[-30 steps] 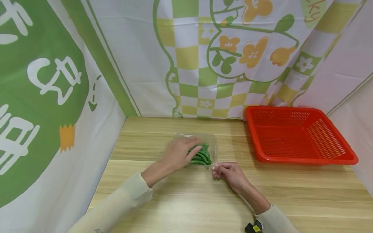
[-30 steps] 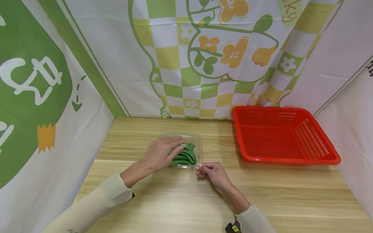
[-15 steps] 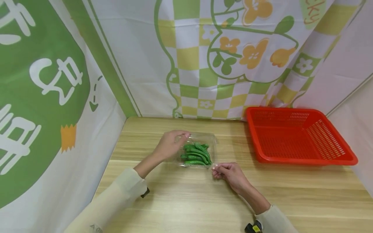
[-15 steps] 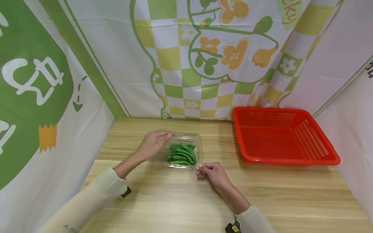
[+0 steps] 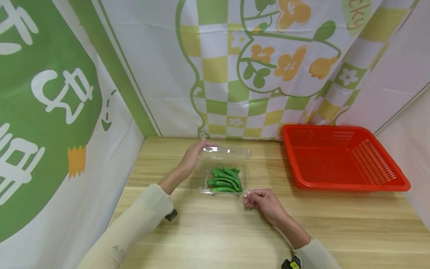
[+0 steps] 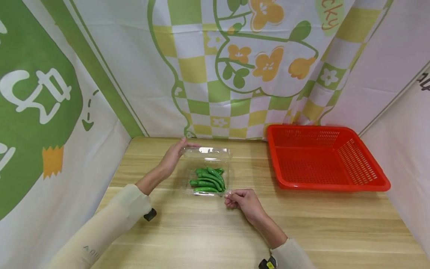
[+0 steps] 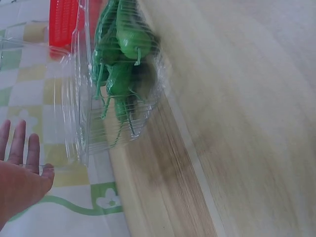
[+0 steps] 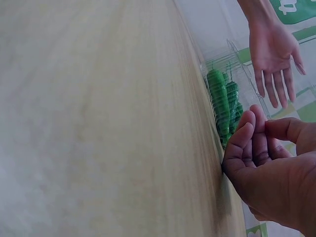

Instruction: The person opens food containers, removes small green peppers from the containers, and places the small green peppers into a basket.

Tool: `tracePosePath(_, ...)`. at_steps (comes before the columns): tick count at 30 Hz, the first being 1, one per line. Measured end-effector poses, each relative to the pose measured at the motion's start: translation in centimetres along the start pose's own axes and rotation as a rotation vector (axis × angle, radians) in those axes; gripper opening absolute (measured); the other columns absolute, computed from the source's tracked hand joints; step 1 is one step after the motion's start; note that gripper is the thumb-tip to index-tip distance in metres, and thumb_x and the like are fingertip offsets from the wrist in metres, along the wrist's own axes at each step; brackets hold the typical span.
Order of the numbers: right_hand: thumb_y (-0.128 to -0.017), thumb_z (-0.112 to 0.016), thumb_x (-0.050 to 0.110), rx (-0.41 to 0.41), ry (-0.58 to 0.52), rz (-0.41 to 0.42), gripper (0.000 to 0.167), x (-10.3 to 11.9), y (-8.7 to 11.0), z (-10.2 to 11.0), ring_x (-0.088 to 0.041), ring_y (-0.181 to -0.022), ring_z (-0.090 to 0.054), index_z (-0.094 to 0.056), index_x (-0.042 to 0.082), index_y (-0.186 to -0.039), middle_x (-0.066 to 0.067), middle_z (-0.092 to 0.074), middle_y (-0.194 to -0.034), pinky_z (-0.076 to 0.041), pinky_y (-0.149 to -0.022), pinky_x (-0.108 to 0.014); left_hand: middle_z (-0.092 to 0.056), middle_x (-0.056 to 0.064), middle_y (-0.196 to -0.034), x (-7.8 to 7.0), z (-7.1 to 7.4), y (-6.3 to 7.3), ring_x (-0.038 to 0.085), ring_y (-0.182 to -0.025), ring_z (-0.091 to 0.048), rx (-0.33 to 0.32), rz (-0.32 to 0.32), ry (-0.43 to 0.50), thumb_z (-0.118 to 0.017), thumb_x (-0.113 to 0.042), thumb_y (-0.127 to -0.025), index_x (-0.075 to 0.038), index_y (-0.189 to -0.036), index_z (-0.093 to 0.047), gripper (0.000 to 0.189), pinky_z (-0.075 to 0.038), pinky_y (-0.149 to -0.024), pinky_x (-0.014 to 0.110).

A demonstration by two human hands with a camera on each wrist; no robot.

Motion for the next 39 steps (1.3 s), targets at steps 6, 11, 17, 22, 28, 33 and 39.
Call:
tracePosePath(6,-0.104,-0.059,-0.003,-0.006,0.002,0.010,0.022,0.0,0.0,0.1,-0.011,-0.076,-0.071,-0.067,-0.022,-0.110,-0.003,-0.074,-0.081,-0.063,-0.074,-0.024,-0.060,0.022,-0.148,0.6,0.1,-1.4,0.038,-0.146,-0.048,0.001,-0.017,0.135,-0.004,-0.058,-0.112,0.000,-0.145,-0.058,0.086,-0.018,-0.130,0.059)
tracePosePath(11,-0.103,-0.060,-0.002,0.000,0.003,0.011,0.022,0.1,0.0,0.1,-0.011,-0.076,-0.071,-0.067,-0.022,-0.109,-0.003,-0.074,-0.081,-0.063,-0.074,-0.023,-0.058,0.031,-0.146,1.7,0.4,-2.0,0.042,-0.140,-0.052,-0.017,-0.005,0.236,0.000,-0.058,-0.111,0.007,-0.147,-0.051,0.090,-0.025,-0.130,0.049)
tracePosePath(17,-0.104,-0.060,-0.001,-0.004,0.013,-0.008,0.020,-0.1,0.0,0.0,-0.012,-0.077,-0.071,-0.069,-0.019,-0.107,-0.004,-0.074,-0.082,-0.063,-0.074,-0.024,-0.051,0.032,-0.152,3.3,0.7,-2.5,0.043,-0.144,-0.048,-0.044,0.055,0.329,-0.001,-0.059,-0.111,0.006,-0.155,-0.039,0.087,-0.029,-0.129,0.048)
tracePosePath(22,-0.104,-0.060,-0.001,-0.012,0.010,-0.015,0.020,-0.1,0.1,0.0,-0.012,-0.077,-0.070,-0.070,-0.018,-0.106,-0.005,-0.074,-0.082,-0.063,-0.075,-0.024,-0.042,0.038,-0.155,4.3,0.4,-2.9,0.049,-0.147,-0.042,-0.037,0.092,0.371,-0.003,-0.051,-0.114,0.007,-0.162,-0.023,0.078,-0.027,-0.129,0.054)
tracePosePath(28,-0.104,-0.060,-0.001,-0.012,0.002,-0.012,0.019,-0.2,0.3,-0.1,-0.013,-0.076,-0.070,-0.070,-0.018,-0.105,-0.005,-0.074,-0.082,-0.063,-0.075,-0.024,-0.036,0.039,-0.157,5.5,0.1,-2.9,0.051,-0.149,-0.037,-0.005,0.157,0.402,-0.003,-0.046,-0.115,0.010,-0.164,-0.009,0.075,-0.023,-0.131,0.052)
tracePosePath(33,-0.103,-0.060,-0.002,-0.015,-0.010,-0.015,0.017,-0.2,0.2,-0.2,-0.013,-0.076,-0.071,-0.072,-0.015,-0.103,-0.005,-0.074,-0.082,-0.063,-0.074,-0.025,-0.036,0.038,-0.158,6.6,-0.3,-2.8,0.049,-0.146,-0.041,0.006,0.222,0.456,-0.009,-0.048,-0.116,0.004,-0.165,-0.013,0.072,-0.029,-0.128,0.055)
tracePosePath(39,-0.103,-0.060,-0.002,-0.017,-0.002,-0.011,0.017,-0.2,0.2,-0.2,-0.013,-0.076,-0.071,-0.072,-0.014,-0.102,-0.006,-0.075,-0.082,-0.063,-0.074,-0.024,-0.044,0.040,-0.151,7.9,-0.7,-2.6,0.049,-0.137,-0.052,-0.042,0.269,0.475,-0.015,-0.045,-0.117,0.010,-0.143,-0.030,0.062,-0.043,-0.121,0.051)
Point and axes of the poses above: each hand's wrist, its own y-axis away from the middle knuckle, its own z-axis out of the back of the hand, x = y × z, the point moved 10 cm from there along -y, towards the middle knuckle
